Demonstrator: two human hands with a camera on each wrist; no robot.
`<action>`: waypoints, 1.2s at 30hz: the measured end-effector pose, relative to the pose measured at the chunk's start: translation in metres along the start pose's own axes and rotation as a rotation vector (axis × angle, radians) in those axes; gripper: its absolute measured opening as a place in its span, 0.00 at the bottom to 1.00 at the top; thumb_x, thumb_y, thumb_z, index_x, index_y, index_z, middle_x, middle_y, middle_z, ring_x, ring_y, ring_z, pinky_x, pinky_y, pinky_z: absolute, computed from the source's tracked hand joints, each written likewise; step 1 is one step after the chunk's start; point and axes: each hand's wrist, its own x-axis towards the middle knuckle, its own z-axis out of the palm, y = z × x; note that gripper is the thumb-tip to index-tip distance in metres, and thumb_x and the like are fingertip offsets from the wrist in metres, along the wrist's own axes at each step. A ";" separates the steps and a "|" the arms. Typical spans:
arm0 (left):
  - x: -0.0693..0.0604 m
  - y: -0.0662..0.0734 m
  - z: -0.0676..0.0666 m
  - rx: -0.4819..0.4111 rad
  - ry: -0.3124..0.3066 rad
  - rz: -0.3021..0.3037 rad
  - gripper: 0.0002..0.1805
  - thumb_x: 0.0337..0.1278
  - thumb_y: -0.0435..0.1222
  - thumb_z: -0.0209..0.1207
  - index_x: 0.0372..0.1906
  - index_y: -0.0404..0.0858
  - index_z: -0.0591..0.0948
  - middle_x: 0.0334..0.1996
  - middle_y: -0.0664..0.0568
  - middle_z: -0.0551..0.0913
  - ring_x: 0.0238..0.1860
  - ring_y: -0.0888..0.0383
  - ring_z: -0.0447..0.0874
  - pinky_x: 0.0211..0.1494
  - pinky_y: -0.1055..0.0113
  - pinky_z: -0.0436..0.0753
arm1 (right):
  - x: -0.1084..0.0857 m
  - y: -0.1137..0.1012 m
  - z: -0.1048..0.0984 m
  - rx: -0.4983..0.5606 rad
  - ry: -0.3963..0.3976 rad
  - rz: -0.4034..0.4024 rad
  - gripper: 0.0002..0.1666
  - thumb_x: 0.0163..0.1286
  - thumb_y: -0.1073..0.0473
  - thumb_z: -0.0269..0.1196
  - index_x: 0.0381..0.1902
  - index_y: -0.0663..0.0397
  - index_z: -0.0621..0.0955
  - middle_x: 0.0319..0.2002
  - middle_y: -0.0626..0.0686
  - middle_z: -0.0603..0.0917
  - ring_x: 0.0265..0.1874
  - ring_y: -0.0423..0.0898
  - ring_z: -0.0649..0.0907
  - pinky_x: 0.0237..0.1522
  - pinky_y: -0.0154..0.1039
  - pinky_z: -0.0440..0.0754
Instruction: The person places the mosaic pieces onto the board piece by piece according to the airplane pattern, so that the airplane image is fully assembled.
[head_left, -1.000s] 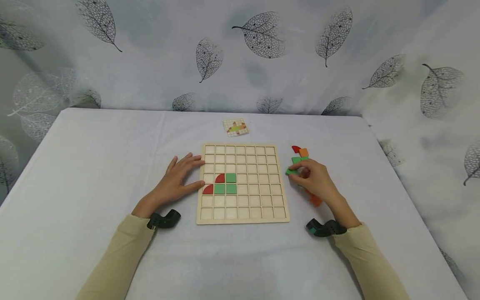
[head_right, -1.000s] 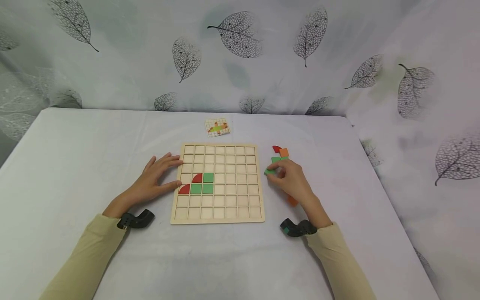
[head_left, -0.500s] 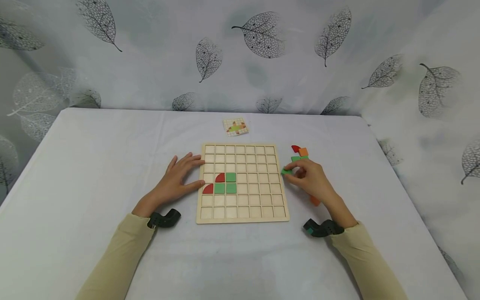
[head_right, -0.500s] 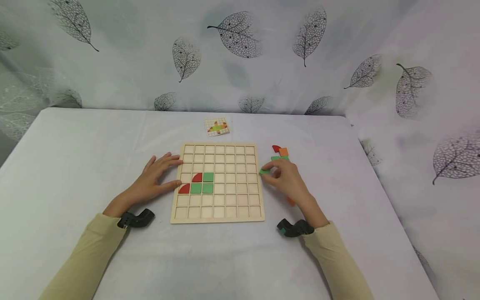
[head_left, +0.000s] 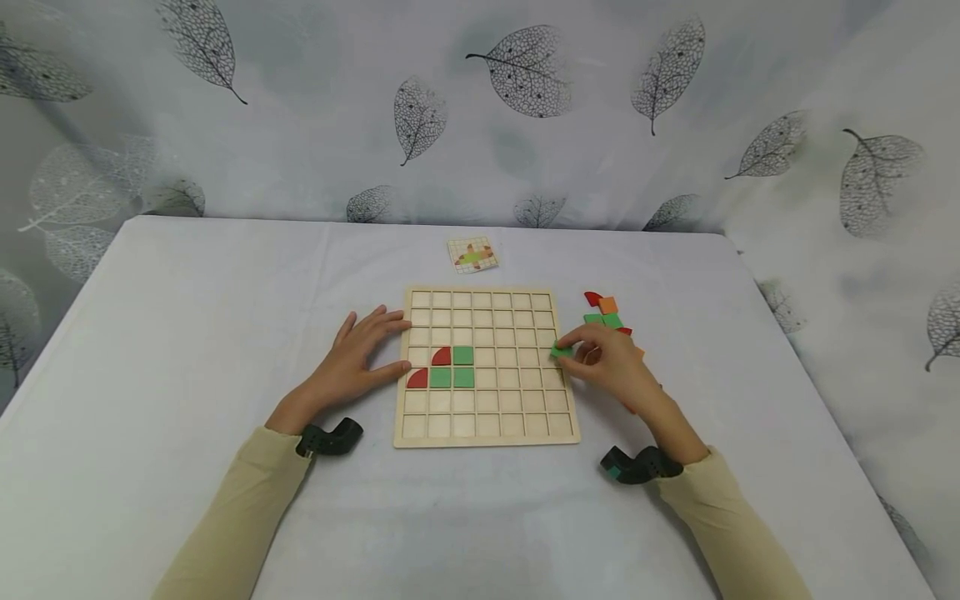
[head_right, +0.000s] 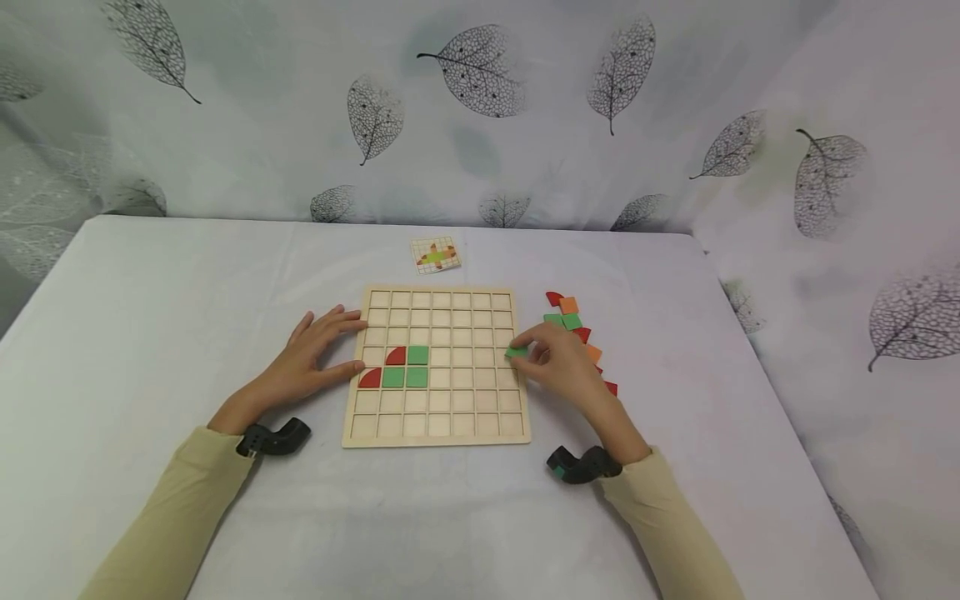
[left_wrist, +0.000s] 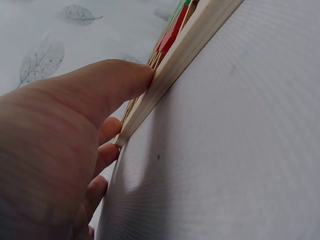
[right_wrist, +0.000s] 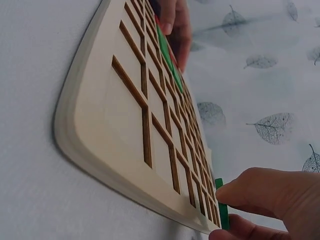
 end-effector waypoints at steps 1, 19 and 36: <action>0.000 0.000 0.000 -0.001 0.000 0.000 0.33 0.59 0.45 0.65 0.68 0.40 0.70 0.72 0.44 0.64 0.77 0.46 0.45 0.77 0.48 0.32 | 0.000 -0.001 0.001 0.001 0.002 -0.009 0.11 0.59 0.68 0.70 0.41 0.59 0.85 0.39 0.54 0.83 0.31 0.45 0.82 0.34 0.32 0.81; 0.000 0.000 0.000 0.009 0.008 0.004 0.33 0.59 0.44 0.65 0.67 0.40 0.70 0.71 0.43 0.64 0.77 0.45 0.46 0.76 0.47 0.33 | 0.004 -0.011 0.007 -0.005 -0.009 -0.100 0.10 0.58 0.69 0.71 0.39 0.61 0.85 0.39 0.55 0.84 0.31 0.46 0.82 0.35 0.35 0.83; 0.000 -0.005 0.002 -0.007 0.028 0.046 0.33 0.59 0.44 0.65 0.68 0.40 0.70 0.71 0.42 0.64 0.77 0.44 0.47 0.76 0.44 0.34 | 0.012 -0.020 0.024 0.033 -0.037 -0.170 0.10 0.58 0.69 0.70 0.39 0.60 0.86 0.38 0.54 0.83 0.33 0.47 0.81 0.35 0.36 0.83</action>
